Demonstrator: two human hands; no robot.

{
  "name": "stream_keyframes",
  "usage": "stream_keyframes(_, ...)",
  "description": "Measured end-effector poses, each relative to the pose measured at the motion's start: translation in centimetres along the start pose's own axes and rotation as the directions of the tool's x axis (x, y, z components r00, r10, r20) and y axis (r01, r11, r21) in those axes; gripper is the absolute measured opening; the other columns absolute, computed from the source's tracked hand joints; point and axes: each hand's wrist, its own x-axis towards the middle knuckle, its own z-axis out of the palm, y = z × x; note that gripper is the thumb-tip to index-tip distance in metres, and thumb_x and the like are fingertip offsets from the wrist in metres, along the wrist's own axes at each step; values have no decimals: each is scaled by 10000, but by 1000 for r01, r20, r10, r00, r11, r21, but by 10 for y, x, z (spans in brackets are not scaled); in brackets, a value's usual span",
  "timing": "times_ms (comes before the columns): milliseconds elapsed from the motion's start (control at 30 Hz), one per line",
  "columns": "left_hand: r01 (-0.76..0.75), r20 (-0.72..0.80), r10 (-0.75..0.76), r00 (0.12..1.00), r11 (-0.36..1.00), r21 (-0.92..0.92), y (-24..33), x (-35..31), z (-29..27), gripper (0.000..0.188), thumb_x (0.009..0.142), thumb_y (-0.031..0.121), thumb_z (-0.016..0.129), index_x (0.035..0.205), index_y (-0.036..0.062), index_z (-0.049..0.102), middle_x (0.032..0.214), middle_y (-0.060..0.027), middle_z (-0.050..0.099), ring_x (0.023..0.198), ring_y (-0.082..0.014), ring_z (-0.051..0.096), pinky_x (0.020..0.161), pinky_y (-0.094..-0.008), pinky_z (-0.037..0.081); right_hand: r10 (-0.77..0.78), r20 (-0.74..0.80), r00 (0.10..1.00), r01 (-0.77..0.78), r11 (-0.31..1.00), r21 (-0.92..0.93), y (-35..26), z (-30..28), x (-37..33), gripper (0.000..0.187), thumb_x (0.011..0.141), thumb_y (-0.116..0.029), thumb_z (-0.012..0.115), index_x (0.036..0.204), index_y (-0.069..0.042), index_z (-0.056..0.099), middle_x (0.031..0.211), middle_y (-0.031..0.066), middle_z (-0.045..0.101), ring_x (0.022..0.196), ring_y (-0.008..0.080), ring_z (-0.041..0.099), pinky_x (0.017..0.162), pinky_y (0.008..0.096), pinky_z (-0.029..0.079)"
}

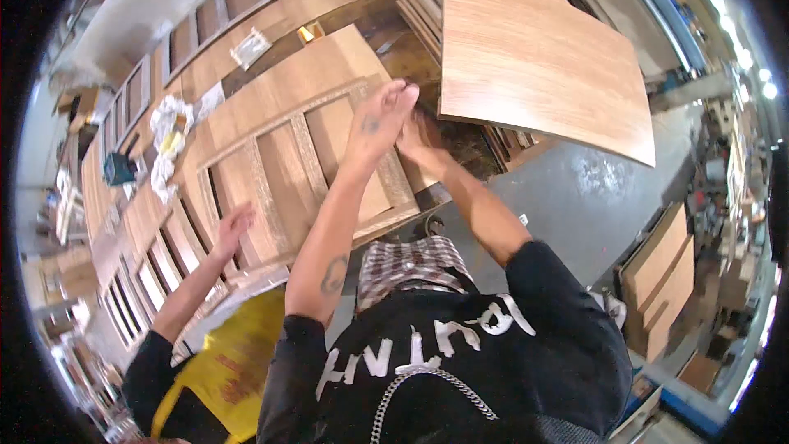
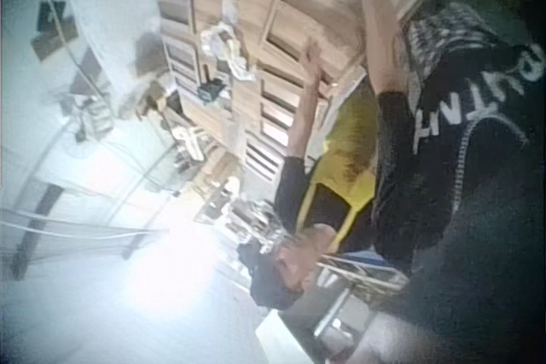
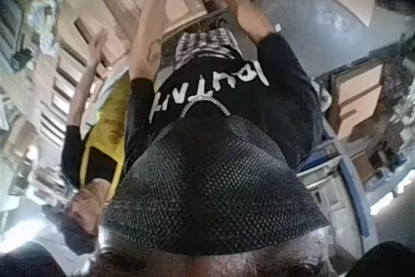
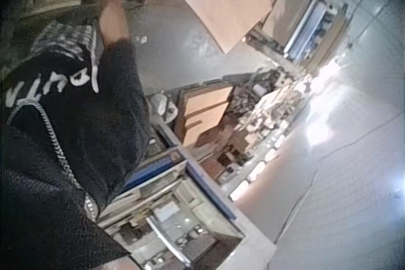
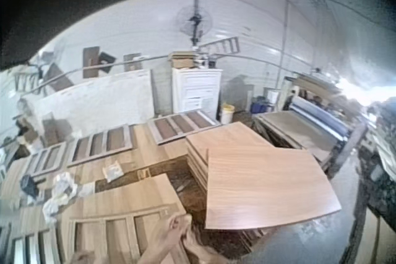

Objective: The person aligns wood panels on a workbench and secures them using a pneumatic staple gun.

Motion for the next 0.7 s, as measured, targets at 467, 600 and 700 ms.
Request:
stream_keyframes(467,43,33,-42,999,998,-43,-71,71,26,392,969,302,497,1272,56,528,1197,-73,581,1059,-188,580,864,-331,494,660,359,660,-748,620,235,36,-285,-354,457,673,-258,705,1046,-8,624,871,258,652,838,422,632,750,448,506)
stream_keyframes(600,260,-123,-311,942,912,-317,-30,-2,61,455,983,299,448,1356,40,453,1297,-111,547,1162,-237,553,960,-351,462,790,222,571,-813,506,289,109,-291,-425,438,660,-222,696,1035,-10,620,837,260,638,813,428,626,729,453,498)
stream_keyframes(700,242,-326,-350,878,913,-329,-5,-77,108,473,972,356,470,1304,19,474,1243,-125,570,1077,-257,594,920,-381,494,803,191,564,-809,492,321,163,-309,-460,389,656,-208,687,990,-23,612,816,266,627,791,431,620,702,458,489)
